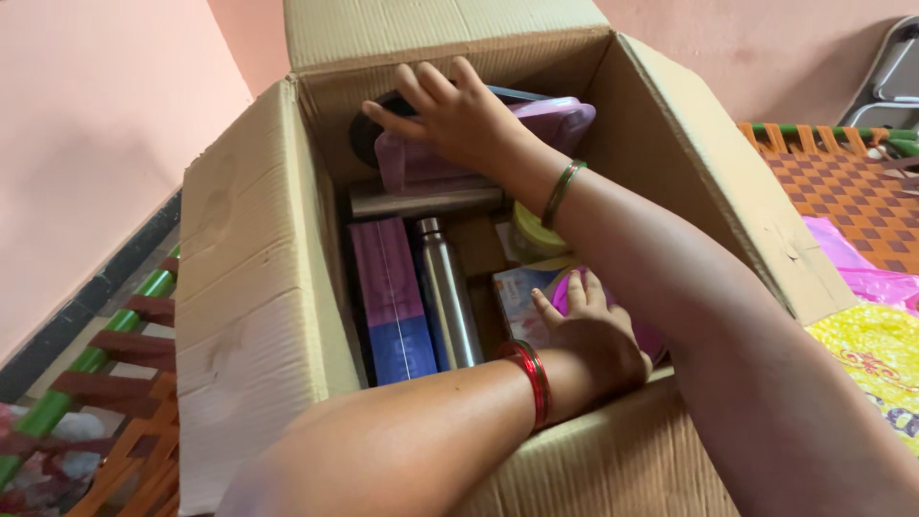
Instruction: The person packs various household items into two cardboard boxes. They place containers, a thermos, a tray, and plastic bags into the first box and close it. Then they open a second box, arrange glass jars and a brush inside, cover them with newspaper, and close the box.
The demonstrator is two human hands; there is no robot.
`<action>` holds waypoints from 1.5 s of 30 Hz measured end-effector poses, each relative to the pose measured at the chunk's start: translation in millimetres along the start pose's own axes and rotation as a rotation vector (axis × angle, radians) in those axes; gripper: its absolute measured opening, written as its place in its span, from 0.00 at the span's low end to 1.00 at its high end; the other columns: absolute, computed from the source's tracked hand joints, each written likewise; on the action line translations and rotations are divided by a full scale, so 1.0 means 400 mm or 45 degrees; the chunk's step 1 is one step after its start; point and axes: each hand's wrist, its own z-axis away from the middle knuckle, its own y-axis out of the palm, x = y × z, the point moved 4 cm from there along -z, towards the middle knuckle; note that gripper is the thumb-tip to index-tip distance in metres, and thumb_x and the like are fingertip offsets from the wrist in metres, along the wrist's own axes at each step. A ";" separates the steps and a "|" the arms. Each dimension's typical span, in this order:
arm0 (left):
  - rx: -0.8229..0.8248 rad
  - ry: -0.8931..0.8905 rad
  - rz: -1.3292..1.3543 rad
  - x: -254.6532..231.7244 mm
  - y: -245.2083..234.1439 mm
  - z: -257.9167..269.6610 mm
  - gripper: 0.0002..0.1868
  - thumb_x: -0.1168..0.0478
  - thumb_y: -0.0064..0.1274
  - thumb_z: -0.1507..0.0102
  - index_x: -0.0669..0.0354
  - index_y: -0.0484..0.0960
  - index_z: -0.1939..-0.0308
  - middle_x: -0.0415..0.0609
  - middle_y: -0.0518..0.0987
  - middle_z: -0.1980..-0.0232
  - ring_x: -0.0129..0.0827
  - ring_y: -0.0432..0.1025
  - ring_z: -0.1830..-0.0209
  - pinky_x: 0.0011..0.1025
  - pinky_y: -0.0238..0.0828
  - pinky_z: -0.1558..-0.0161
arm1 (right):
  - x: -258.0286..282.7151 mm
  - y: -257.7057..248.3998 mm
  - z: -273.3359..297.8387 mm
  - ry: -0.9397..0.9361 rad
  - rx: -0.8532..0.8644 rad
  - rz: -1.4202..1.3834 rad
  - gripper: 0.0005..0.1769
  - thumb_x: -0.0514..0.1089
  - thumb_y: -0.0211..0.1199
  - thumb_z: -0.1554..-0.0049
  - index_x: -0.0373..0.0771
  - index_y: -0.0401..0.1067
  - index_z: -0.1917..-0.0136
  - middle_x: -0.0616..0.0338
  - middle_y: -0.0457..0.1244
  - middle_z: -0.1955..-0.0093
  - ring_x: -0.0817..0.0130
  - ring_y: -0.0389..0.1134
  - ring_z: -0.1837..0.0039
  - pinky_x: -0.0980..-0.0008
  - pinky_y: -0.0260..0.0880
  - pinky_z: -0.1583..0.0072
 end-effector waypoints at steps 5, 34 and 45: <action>-0.007 0.014 -0.102 -0.007 -0.013 0.013 0.40 0.44 0.49 0.38 0.60 0.62 0.26 0.64 0.31 0.16 0.57 0.23 0.16 0.76 0.23 0.30 | -0.001 0.002 0.029 -0.022 0.015 0.040 0.34 0.57 0.55 0.32 0.68 0.52 0.15 0.43 0.47 0.17 0.46 0.53 0.22 0.38 0.57 0.28; 0.032 -0.002 -0.312 0.041 0.125 -0.165 0.36 0.35 0.34 0.31 0.40 0.56 0.21 0.50 0.36 0.14 0.50 0.28 0.15 0.74 0.23 0.28 | -0.199 -0.150 0.117 0.090 0.424 -0.155 0.11 0.45 0.56 0.41 0.44 0.71 0.46 0.60 0.69 0.59 0.63 0.73 0.61 0.63 0.70 0.66; 0.160 -0.014 -0.208 -0.035 0.056 -0.092 0.40 0.40 0.52 0.36 0.42 0.62 0.22 0.58 0.41 0.15 0.62 0.33 0.16 0.83 0.31 0.31 | -0.093 0.017 0.111 0.161 0.413 -0.277 0.06 0.43 0.60 0.46 0.43 0.70 0.53 0.59 0.69 0.63 0.60 0.73 0.63 0.63 0.73 0.66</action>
